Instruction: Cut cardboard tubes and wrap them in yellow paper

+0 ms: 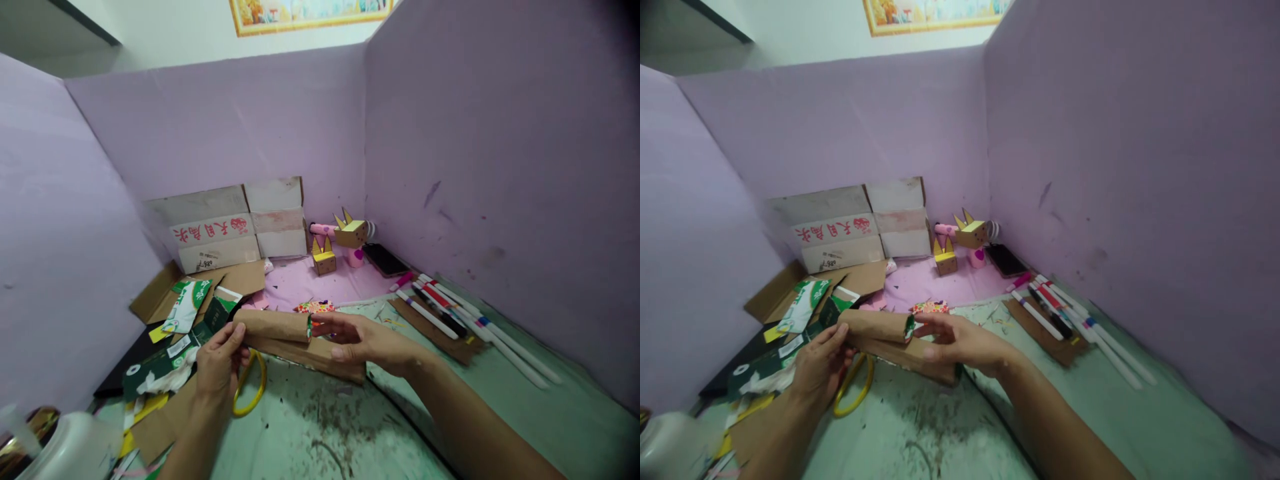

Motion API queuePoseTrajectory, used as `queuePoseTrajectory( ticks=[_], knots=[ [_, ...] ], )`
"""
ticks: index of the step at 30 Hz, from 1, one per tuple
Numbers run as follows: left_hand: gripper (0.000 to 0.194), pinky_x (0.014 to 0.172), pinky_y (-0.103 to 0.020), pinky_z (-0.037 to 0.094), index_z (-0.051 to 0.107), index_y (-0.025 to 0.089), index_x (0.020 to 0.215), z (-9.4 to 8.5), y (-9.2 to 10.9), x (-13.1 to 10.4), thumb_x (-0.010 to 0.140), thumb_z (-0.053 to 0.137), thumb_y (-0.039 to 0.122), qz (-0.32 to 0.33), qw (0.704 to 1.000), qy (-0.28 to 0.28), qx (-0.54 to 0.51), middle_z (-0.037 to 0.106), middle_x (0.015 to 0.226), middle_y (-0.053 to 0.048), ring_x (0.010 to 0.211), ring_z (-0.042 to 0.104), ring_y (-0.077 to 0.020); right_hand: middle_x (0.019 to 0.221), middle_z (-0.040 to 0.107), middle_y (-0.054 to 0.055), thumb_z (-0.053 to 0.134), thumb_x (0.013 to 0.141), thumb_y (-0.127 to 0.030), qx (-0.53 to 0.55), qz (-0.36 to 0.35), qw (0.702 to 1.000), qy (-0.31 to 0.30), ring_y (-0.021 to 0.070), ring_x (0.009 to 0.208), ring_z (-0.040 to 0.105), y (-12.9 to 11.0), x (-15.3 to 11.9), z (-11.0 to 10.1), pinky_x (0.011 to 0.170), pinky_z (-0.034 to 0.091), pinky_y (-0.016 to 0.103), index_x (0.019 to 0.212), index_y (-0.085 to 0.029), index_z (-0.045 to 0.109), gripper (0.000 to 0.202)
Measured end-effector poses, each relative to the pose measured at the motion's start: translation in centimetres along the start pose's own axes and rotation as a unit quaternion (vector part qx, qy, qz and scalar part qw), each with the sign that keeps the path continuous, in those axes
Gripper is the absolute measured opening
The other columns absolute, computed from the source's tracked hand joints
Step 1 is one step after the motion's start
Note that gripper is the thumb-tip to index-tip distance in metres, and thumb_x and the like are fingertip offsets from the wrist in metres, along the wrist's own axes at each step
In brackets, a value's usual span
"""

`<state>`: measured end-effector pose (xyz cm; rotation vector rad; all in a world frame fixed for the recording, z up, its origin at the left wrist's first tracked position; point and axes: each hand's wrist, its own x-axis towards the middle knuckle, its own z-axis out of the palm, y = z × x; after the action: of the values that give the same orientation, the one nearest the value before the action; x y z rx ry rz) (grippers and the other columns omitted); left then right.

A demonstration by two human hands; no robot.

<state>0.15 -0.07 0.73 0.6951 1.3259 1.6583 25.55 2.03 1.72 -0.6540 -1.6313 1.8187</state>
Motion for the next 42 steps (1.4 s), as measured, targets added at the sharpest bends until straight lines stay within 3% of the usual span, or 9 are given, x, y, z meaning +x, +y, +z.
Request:
queuePoseTrajectory(
  ticks=[4,13,23,27,30,34,42],
  knots=[
    [0.041,0.032,-0.017,0.032,0.063,0.013,0.071,0.1,0.2,-0.1,0.040,0.082,0.031,-0.003,1.000,0.002,0.002,0.052,0.044,0.008,0.034,0.046,-0.0075,0.118,0.057,0.011,0.075,0.063,-0.029,0.046,0.020,0.999,0.010,0.0234,0.114,0.049,0.1,0.0,0.1,0.091,0.041,0.039,0.122,-0.020,0.051,0.065],
    [0.040,0.033,-0.016,0.034,0.064,0.013,0.072,0.0,0.0,-0.2,0.041,0.082,0.032,0.010,1.000,-0.008,0.011,0.052,0.046,0.007,0.036,0.046,-0.0057,0.121,0.055,0.010,0.075,0.060,-0.023,0.033,0.035,0.999,0.005,0.0227,0.113,0.049,0.4,0.2,0.1,0.095,0.037,0.039,0.123,-0.020,0.050,0.068],
    [0.043,0.031,-0.016,0.033,0.066,0.011,0.074,0.2,-1.0,-0.1,0.042,0.081,0.036,0.015,0.999,-0.022,0.047,0.055,0.050,0.005,0.035,0.047,-0.0064,0.111,0.059,0.008,0.074,0.063,-0.035,-0.025,0.016,0.999,-0.022,0.0217,0.103,0.054,0.1,0.1,0.7,0.092,0.039,0.036,0.118,-0.017,0.055,0.061],
    [0.040,0.031,-0.015,0.033,0.066,0.011,0.072,0.4,-1.5,-0.4,0.046,0.081,0.037,0.012,0.997,-0.041,0.067,0.053,0.050,0.005,0.036,0.046,-0.0058,0.110,0.060,0.008,0.071,0.064,-0.039,-0.076,0.034,0.996,0.036,0.0234,0.100,0.055,0.5,0.4,0.9,0.089,0.040,0.037,0.128,-0.016,0.046,0.072],
    [0.039,0.031,-0.015,0.033,0.066,0.011,0.073,0.5,-1.9,-0.5,0.047,0.080,0.037,0.007,0.995,-0.057,0.080,0.053,0.050,0.005,0.036,0.045,-0.0052,0.114,0.060,0.011,0.071,0.062,-0.039,-0.154,0.030,0.984,0.089,0.0276,0.103,0.054,1.2,0.9,1.0,0.090,0.040,0.040,0.126,-0.012,0.048,0.073],
    [0.038,0.031,-0.015,0.032,0.065,0.011,0.071,0.6,-2.3,-0.4,0.050,0.079,0.038,0.003,0.994,-0.068,0.089,0.051,0.050,0.005,0.036,0.044,-0.0049,0.116,0.060,0.013,0.070,0.062,-0.036,-0.206,0.015,0.973,0.100,0.0302,0.103,0.054,1.8,1.2,1.2,0.091,0.039,0.042,0.122,-0.009,0.053,0.068],
    [0.039,0.032,-0.016,0.033,0.068,0.009,0.074,0.4,-2.4,-0.2,0.051,0.077,0.039,-0.004,0.993,-0.073,0.097,0.054,0.050,0.002,0.036,0.046,-0.0063,0.108,0.064,0.009,0.065,0.064,-0.030,-0.183,0.009,0.976,0.115,0.0281,0.098,0.057,2.0,1.3,1.8,0.087,0.041,0.040,0.114,-0.014,0.059,0.053]
  ],
)
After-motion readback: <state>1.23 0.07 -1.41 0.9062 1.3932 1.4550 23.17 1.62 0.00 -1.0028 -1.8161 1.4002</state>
